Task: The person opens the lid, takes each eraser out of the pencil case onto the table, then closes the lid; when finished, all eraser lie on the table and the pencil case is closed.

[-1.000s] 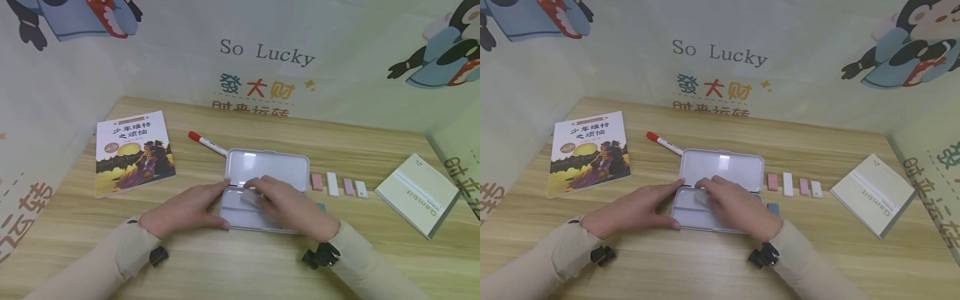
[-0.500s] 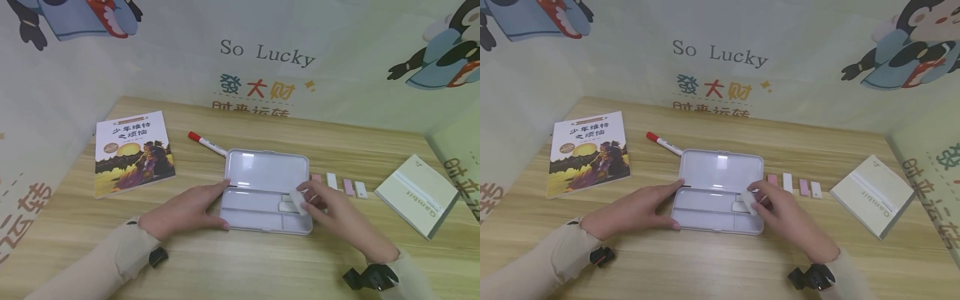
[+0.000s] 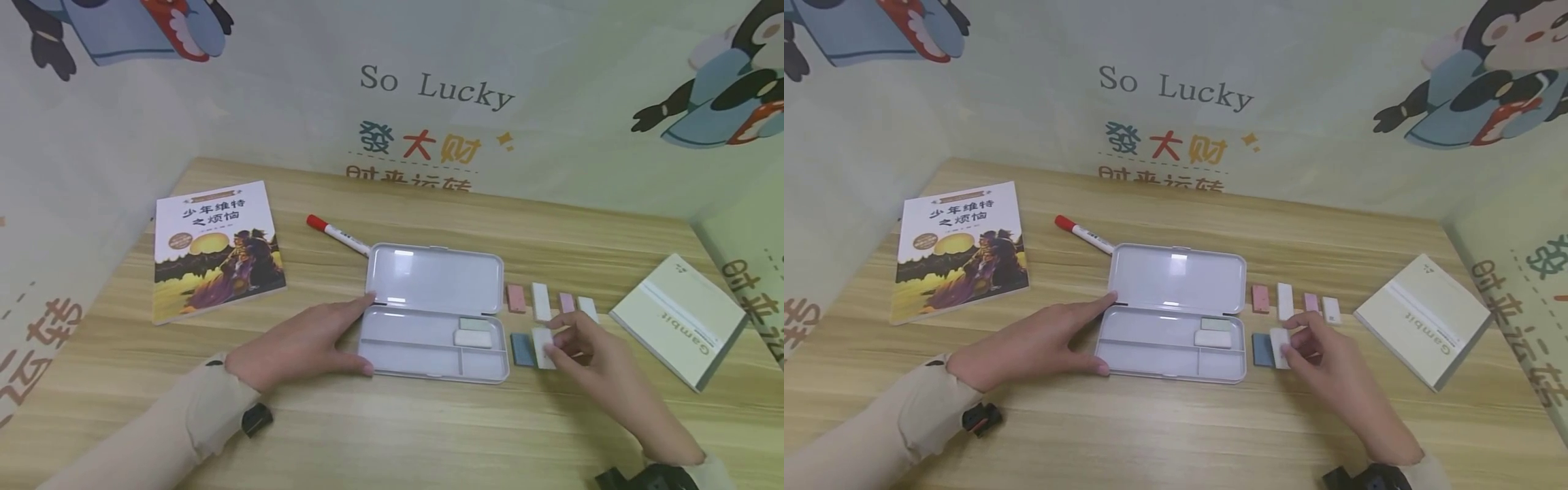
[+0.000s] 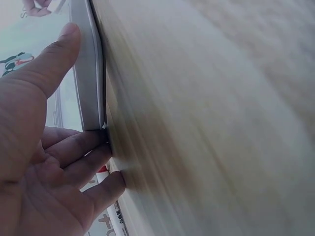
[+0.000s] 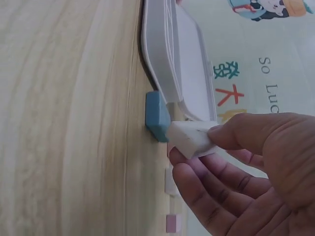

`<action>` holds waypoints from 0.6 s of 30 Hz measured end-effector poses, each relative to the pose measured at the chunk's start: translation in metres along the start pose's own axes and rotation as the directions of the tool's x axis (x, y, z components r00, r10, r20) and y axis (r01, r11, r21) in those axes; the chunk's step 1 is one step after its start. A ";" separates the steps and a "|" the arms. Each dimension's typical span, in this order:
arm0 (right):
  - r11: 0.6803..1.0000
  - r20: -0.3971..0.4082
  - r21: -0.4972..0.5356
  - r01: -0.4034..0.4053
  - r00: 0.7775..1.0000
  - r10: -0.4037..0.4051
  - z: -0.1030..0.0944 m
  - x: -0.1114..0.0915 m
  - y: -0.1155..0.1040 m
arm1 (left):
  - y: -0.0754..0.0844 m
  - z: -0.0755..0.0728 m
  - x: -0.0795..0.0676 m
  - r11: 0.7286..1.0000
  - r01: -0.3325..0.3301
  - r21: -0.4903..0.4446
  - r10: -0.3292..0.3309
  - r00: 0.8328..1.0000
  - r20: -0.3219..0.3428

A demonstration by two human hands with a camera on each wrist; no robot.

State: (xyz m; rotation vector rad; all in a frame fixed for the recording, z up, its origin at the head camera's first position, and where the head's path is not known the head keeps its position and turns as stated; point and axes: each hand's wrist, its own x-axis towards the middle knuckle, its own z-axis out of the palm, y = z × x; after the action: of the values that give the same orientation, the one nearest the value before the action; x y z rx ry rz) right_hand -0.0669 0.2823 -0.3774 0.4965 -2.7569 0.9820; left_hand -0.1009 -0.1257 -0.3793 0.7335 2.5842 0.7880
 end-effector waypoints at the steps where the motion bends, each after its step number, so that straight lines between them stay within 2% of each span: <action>1: 1.000 -0.003 0.001 -0.006 1.000 0.006 -0.001 -0.001 0.002 | 0.000 0.000 0.000 1.000 -0.002 0.001 0.002 1.000 0.000; 9: 1.000 0.004 0.015 -0.026 1.000 0.026 -0.002 -0.008 0.015 | 0.000 0.001 0.001 1.000 0.009 -0.009 -0.009 1.000 0.000; 13: 0.995 0.040 0.049 -0.086 0.996 0.084 -0.003 -0.007 0.016 | -0.001 0.002 0.002 1.000 0.011 -0.023 -0.011 1.000 0.001; 18: 0.978 0.118 0.092 -0.185 0.978 0.174 -0.005 -0.004 0.020 | 0.000 0.002 0.002 1.000 0.009 -0.025 -0.009 1.000 -0.003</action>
State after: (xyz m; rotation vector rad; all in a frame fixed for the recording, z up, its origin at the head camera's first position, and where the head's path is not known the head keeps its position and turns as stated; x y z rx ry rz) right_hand -0.0701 0.3008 -0.3860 0.3287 -2.9010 1.1762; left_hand -0.1017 -0.1240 -0.3810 0.7131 2.5735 0.8180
